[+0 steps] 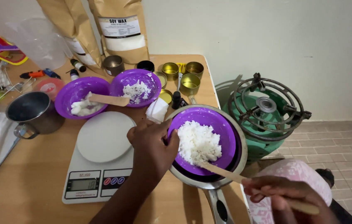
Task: The person is preparing soy wax for candle making by weighing wax flakes in a bowl and stirring them with a wooden stick.
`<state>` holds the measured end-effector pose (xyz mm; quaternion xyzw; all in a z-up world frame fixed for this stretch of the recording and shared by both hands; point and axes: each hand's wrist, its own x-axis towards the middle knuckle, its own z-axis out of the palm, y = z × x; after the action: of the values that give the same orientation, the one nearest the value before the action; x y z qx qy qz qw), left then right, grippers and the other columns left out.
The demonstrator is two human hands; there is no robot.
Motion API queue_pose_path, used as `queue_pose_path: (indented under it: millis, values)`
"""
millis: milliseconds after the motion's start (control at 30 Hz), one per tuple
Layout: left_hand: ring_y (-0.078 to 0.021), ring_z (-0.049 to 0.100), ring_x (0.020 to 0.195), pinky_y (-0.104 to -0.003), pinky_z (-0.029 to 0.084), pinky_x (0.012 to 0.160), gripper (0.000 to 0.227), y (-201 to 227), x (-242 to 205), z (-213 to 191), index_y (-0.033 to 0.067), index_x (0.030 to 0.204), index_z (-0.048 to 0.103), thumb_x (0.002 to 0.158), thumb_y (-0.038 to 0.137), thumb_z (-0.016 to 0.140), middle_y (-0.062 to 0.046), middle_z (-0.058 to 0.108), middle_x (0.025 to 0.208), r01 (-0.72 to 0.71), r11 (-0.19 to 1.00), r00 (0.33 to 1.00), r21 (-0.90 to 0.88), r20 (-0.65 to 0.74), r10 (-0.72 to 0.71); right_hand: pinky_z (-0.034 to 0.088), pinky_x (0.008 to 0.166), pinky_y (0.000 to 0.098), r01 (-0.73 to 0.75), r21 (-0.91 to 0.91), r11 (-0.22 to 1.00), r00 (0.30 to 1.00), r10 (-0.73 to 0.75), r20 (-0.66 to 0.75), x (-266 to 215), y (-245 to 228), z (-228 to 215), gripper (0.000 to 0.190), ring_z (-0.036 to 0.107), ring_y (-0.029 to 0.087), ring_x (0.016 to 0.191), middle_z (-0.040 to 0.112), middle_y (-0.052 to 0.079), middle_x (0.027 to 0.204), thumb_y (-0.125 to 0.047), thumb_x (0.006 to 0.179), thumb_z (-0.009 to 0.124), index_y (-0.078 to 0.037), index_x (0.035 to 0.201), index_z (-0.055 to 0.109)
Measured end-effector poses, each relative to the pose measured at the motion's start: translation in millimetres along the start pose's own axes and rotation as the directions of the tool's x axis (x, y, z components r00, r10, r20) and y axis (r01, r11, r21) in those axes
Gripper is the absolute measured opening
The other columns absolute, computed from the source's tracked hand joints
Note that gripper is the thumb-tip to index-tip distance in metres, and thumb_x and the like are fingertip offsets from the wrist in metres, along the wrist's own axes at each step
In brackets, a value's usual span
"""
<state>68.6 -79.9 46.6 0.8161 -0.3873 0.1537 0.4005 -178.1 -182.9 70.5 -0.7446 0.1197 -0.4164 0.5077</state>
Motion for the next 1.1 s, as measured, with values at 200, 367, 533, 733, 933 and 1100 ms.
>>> queue_pose_path:
  millis: [200,367,533,733,933,1100]
  values:
    - [-0.0201,0.053,0.067,-0.039,0.028,0.08,0.033,1,1,0,0.0138,0.107,0.07,0.077,0.01,0.057,0.002,0.052,0.05,-0.049,0.999,0.998,-0.007,-0.035,0.049,0.07,0.066,0.0257,-0.063,-0.095,0.993,0.987,0.076,0.143,-12,36,-11,0.031,0.079,0.024,0.096,0.078,0.014,0.1,-0.027,0.085,0.058,-0.002,0.084,0.076]
    - [-0.0199,0.056,0.075,-0.041,0.026,0.087,0.024,1,0,0,0.0173,0.1,0.065,0.079,0.011,0.055,0.003,0.047,0.047,0.01,0.998,0.999,-0.056,0.046,-0.008,0.054,0.099,0.0484,-0.123,0.39,0.912,0.837,-0.115,0.535,-12,53,-27,0.035,0.05,0.043,0.128,0.046,0.032,0.135,-0.015,0.099,0.057,-0.002,0.131,0.05]
    - [-0.0183,0.052,0.064,-0.036,0.026,0.078,0.011,-1,0,0,0.0164,0.072,0.059,0.08,0.011,0.054,0.004,0.042,0.047,0.003,0.995,0.998,-0.098,0.065,0.003,0.049,0.105,0.0502,-0.067,0.462,0.885,0.792,-0.234,0.564,-6,53,-13,0.042,0.042,0.044,0.133,0.042,0.033,0.138,-0.032,0.109,0.051,0.0,0.136,0.045]
    - [-0.0177,0.054,0.072,-0.037,0.027,0.084,0.013,-6,0,4,0.0156,0.069,0.054,0.081,0.013,0.053,0.005,0.044,0.049,0.082,0.991,0.987,-0.103,0.146,-0.067,0.071,0.078,0.0304,0.089,-0.036,0.995,0.995,-0.09,-0.038,-14,24,34,0.018,0.077,0.026,0.097,0.071,0.019,0.104,-0.009,0.092,0.047,-0.004,0.105,0.059]
    - [-0.0152,0.049,0.066,-0.036,0.028,0.086,0.028,-7,1,5,0.0156,0.06,0.036,0.083,0.013,0.054,0.005,0.034,0.049,0.121,0.984,0.98,-0.127,0.173,-0.098,0.069,0.081,0.0321,0.058,0.013,0.998,0.979,-0.054,-0.197,-7,12,56,0.014,0.075,0.027,0.096,0.07,0.02,0.101,-0.007,0.092,0.049,-0.001,0.1,0.059]
    - [-0.0135,0.047,0.066,-0.033,0.026,0.078,0.028,-7,-1,6,0.0172,0.061,0.032,0.081,0.013,0.051,0.006,0.031,0.051,0.134,0.976,0.975,-0.174,0.197,-0.099,0.065,0.087,0.033,0.046,-0.066,0.997,0.981,-0.058,-0.185,6,-1,63,0.012,0.074,0.027,0.099,0.069,0.019,0.102,-0.008,0.093,0.047,-0.003,0.099,0.057]
